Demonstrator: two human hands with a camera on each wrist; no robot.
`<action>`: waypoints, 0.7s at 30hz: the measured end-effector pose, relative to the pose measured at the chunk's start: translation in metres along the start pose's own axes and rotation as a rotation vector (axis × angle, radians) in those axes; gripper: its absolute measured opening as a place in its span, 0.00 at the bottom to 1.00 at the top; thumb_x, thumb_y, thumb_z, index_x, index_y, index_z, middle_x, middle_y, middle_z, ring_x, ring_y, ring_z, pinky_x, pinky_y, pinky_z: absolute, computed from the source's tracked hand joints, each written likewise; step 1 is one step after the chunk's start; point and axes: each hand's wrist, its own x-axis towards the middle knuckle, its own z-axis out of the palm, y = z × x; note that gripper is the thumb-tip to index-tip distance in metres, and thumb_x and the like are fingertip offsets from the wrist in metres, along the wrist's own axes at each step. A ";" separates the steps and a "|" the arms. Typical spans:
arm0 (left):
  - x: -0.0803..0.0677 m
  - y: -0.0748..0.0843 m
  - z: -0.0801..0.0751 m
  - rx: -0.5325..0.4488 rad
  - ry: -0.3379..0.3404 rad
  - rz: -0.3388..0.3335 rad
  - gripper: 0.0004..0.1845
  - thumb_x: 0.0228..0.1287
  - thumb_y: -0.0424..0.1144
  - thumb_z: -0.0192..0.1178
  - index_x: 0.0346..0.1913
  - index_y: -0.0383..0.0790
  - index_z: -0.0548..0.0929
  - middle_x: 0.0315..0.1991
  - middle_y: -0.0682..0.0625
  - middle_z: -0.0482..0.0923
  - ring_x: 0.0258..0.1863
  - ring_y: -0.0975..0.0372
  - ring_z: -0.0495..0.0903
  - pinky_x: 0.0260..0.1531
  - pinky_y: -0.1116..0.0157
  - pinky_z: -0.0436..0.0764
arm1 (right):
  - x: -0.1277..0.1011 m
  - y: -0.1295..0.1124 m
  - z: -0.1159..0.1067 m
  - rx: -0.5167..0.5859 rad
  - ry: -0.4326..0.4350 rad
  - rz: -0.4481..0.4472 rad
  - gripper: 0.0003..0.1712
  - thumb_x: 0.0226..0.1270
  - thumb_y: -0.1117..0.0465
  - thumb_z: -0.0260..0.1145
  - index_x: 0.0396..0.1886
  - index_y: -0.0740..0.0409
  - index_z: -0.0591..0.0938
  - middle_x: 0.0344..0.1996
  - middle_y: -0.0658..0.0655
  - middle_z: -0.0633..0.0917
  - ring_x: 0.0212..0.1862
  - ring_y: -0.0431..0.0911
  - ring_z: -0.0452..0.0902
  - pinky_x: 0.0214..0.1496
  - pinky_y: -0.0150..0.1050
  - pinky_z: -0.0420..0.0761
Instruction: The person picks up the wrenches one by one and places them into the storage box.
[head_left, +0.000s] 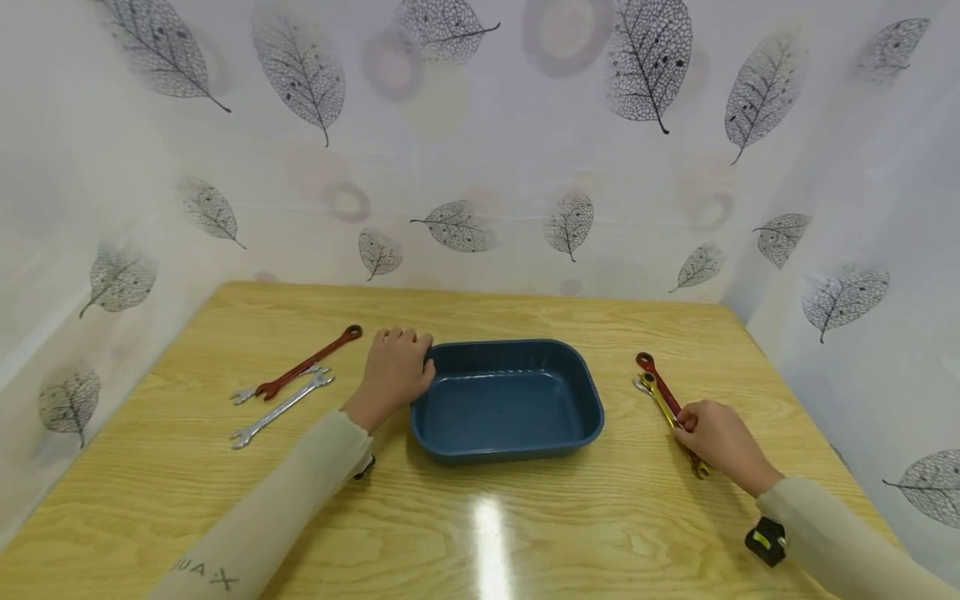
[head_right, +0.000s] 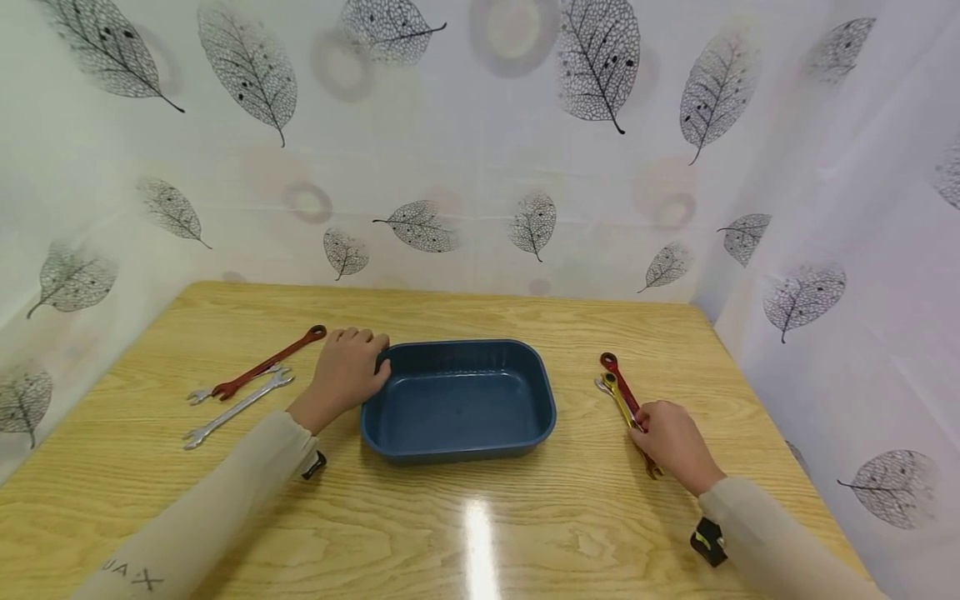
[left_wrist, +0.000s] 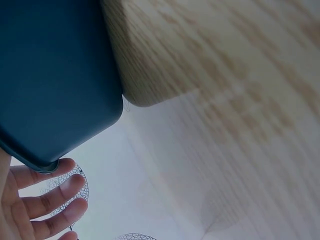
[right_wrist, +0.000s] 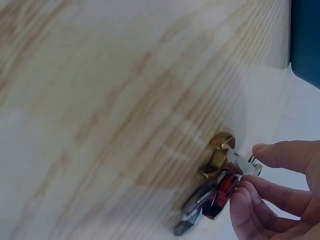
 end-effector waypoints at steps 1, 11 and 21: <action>0.000 0.000 0.000 0.000 0.002 0.000 0.14 0.60 0.43 0.57 0.45 0.40 0.81 0.37 0.44 0.82 0.40 0.50 0.79 0.49 0.51 0.75 | 0.001 -0.001 0.000 0.000 -0.002 -0.002 0.08 0.56 0.65 0.67 0.27 0.68 0.83 0.19 0.53 0.81 0.19 0.40 0.69 0.22 0.34 0.68; 0.000 -0.001 0.001 -0.003 -0.006 0.000 0.14 0.60 0.43 0.57 0.45 0.40 0.81 0.37 0.44 0.82 0.40 0.50 0.79 0.49 0.51 0.75 | 0.005 -0.010 0.008 -0.024 0.023 -0.025 0.11 0.57 0.67 0.65 0.18 0.62 0.74 0.12 0.50 0.69 0.16 0.39 0.59 0.20 0.31 0.58; -0.001 0.000 0.000 0.014 0.000 0.003 0.14 0.61 0.44 0.57 0.45 0.40 0.81 0.38 0.44 0.82 0.41 0.50 0.79 0.49 0.51 0.75 | 0.010 -0.015 0.013 -0.016 0.034 -0.033 0.22 0.57 0.68 0.66 0.13 0.53 0.63 0.12 0.47 0.57 0.17 0.38 0.54 0.22 0.30 0.55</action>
